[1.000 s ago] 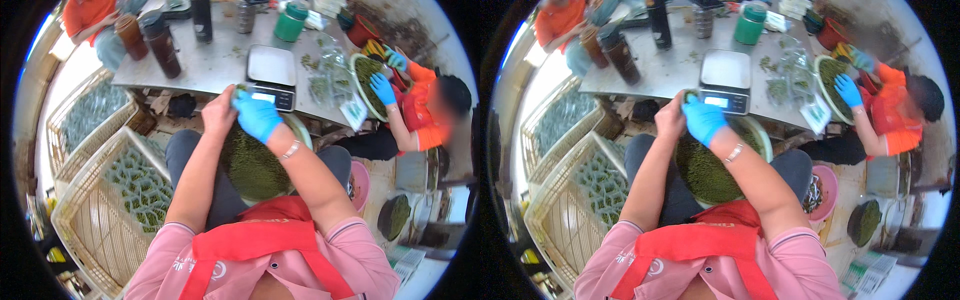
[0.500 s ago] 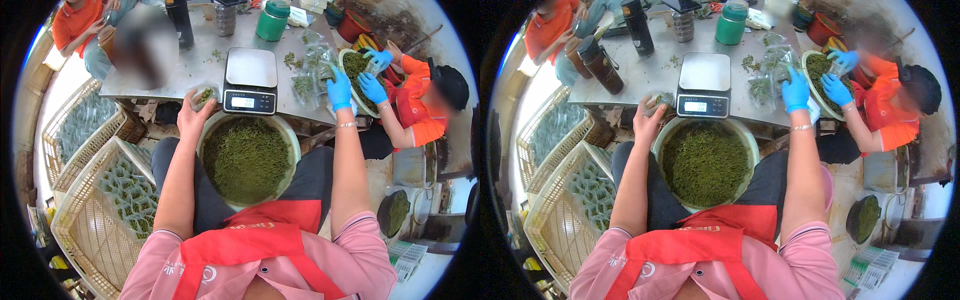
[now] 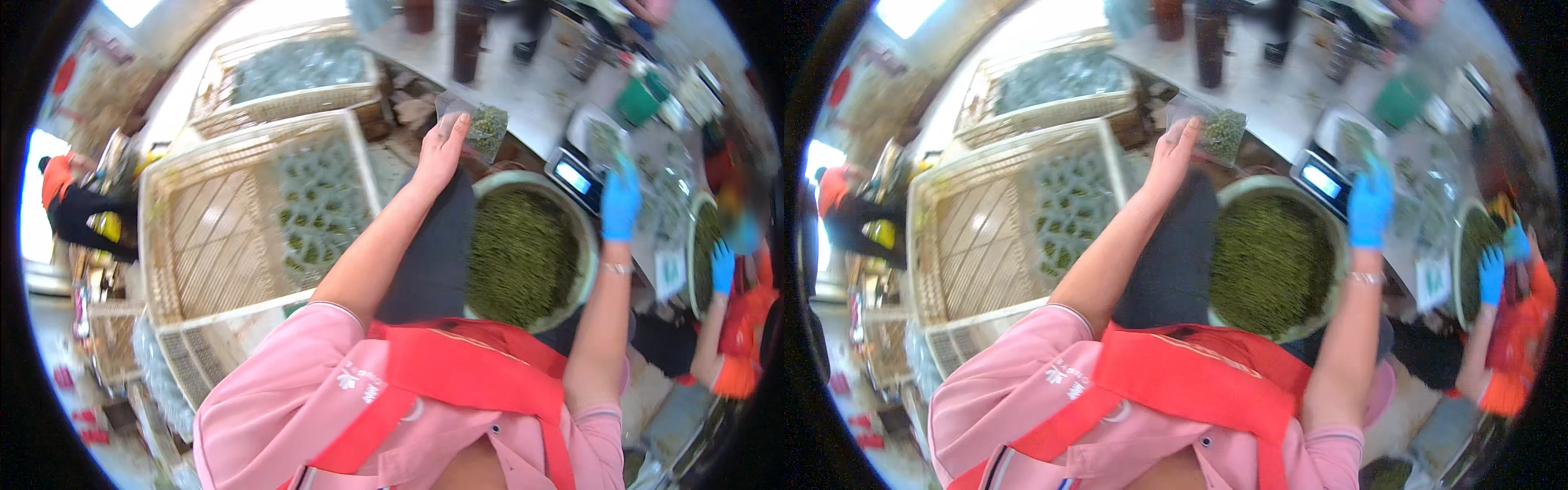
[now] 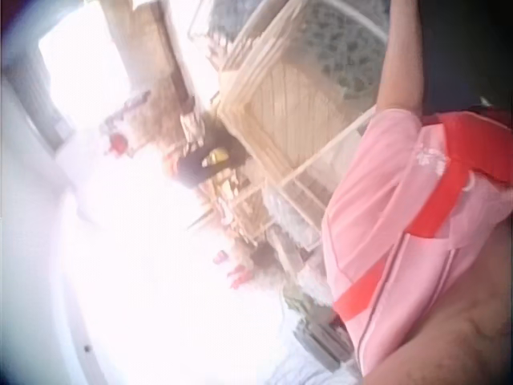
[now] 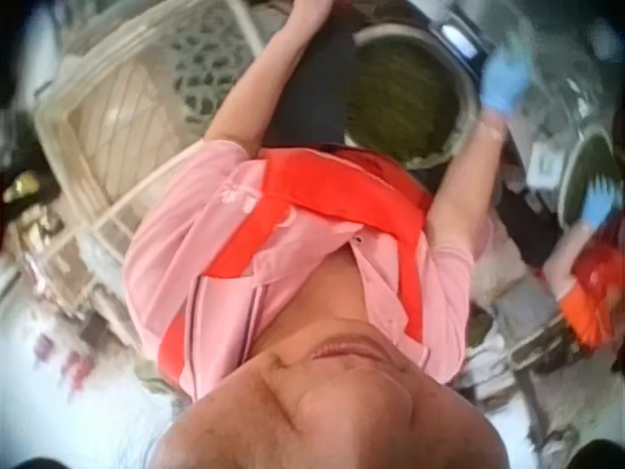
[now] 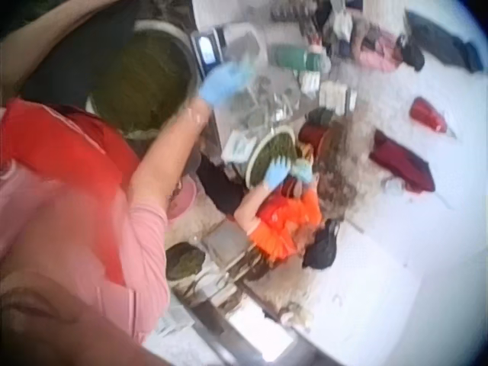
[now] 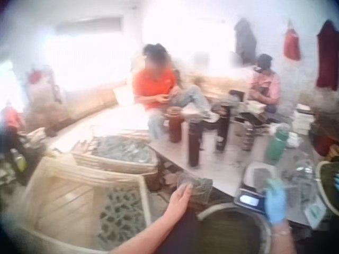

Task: The person scoops green tea leaves from a bowl into small plastic bags, weighs each bag on a digital scale, and places the filled bags into a crate. The process is repeated continuously while other workers perform similar tasks nearby.

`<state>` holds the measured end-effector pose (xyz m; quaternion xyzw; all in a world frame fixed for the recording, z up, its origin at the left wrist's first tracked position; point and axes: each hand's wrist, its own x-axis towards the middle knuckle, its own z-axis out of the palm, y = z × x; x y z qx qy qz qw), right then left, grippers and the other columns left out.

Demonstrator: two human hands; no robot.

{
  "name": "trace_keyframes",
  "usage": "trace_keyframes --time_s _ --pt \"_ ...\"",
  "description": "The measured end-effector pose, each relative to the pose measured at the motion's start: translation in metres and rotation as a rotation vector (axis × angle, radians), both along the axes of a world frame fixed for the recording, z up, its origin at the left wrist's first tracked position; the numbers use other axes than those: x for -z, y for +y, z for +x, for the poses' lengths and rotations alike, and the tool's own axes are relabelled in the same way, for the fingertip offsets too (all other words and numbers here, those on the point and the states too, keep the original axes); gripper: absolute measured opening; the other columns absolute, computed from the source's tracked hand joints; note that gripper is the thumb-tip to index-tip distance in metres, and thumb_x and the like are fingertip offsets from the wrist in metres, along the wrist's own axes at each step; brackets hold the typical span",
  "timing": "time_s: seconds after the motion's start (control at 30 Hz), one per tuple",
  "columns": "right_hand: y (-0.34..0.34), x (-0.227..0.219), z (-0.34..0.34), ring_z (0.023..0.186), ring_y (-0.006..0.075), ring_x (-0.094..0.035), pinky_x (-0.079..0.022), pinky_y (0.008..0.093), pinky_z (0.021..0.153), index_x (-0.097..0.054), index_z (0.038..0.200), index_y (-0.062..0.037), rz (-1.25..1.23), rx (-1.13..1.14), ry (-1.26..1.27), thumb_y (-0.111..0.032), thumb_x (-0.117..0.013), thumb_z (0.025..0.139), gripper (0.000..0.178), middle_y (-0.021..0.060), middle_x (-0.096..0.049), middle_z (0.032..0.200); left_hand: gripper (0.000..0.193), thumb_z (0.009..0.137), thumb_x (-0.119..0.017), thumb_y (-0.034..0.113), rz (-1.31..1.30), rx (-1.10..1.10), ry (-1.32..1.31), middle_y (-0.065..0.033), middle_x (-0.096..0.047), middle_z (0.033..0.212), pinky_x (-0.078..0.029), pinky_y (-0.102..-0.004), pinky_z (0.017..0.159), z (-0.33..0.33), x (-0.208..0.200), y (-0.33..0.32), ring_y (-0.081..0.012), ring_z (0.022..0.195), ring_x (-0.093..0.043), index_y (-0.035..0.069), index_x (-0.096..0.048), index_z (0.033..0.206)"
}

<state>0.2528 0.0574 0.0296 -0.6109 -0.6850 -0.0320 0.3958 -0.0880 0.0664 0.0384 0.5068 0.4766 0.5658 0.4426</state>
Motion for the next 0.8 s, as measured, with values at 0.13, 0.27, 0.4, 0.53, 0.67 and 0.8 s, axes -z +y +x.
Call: trace_keyframes --time_s 0.13,0.27,0.4,0.53,0.67,0.8 --pt "-0.052 -0.019 -0.005 0.107 0.0186 -0.054 -0.041 0.0303 0.095 -0.054 0.127 -0.0019 -0.05 0.127 0.407 -0.009 -0.052 0.092 0.036 0.0104 -0.058 0.126 0.051 0.095 -0.047 0.044 0.005 -0.293 0.223 -0.0105 -0.063 0.101 -0.05 -0.033 0.073 -0.126 -0.024 -0.043 -0.0184 0.081 -0.061 0.001 -0.054 0.122" --pt "-0.083 0.018 0.003 0.107 0.0199 -0.057 -0.043 0.0322 0.095 -0.056 0.123 0.0019 -0.164 0.059 0.643 -0.006 -0.05 0.092 0.032 0.012 -0.059 0.122 0.055 0.095 -0.041 0.047 -0.081 -0.663 0.643 -0.0162 -0.062 0.115 -0.047 -0.0427 0.085 -0.26 -0.001 -0.078 -0.0323 0.104 -0.06 0.004 -0.049 0.129" --pt "-0.113 0.036 -0.04 0.106 0.0202 -0.058 -0.047 0.0329 0.093 -0.057 0.121 0.0029 -0.293 -0.085 0.892 -0.006 -0.051 0.093 0.03 0.0131 -0.059 0.12 0.06 0.092 -0.044 0.052 -0.315 -0.769 0.84 -0.0232 -0.058 0.119 -0.042 -0.046 0.094 -0.36 0.054 -0.108 -0.0382 0.112 -0.055 0.005 -0.046 0.129" --pt "-0.123 0.042 -0.066 0.104 0.0198 -0.059 -0.049 0.0332 0.091 -0.057 0.12 0.0032 -0.391 -0.176 0.808 -0.004 -0.05 0.093 0.029 0.0138 -0.06 0.118 0.065 0.09 -0.047 0.049 -0.582 -0.656 0.746 -0.0268 -0.052 0.125 -0.037 -0.0451 0.099 -0.376 0.108 -0.099 -0.0413 0.118 -0.049 0.004 -0.038 0.136" --pt "-0.126 0.044 -0.08 0.103 0.0182 -0.059 -0.047 0.03 0.092 -0.057 0.12 0.0033 -0.488 -0.211 0.705 -0.005 -0.053 0.092 0.029 0.0133 -0.06 0.118 0.075 0.088 -0.053 0.047 -0.631 -0.445 0.765 -0.0247 -0.043 0.136 -0.034 -0.0429 0.105 -0.351 0.143 -0.097 -0.0392 0.127 -0.041 0.003 -0.027 0.142" --pt "-0.134 0.058 -0.08 0.102 0.0171 -0.059 -0.046 0.0286 0.091 -0.057 0.121 0.0016 -0.566 -0.158 0.542 -0.005 -0.058 0.088 0.034 0.0118 -0.061 0.117 0.075 0.086 -0.059 0.042 -0.505 -0.553 0.711 -0.0227 -0.042 0.138 -0.035 -0.0418 0.104 -0.324 0.077 -0.101 -0.0354 0.129 -0.04 0.001 -0.028 0.141"
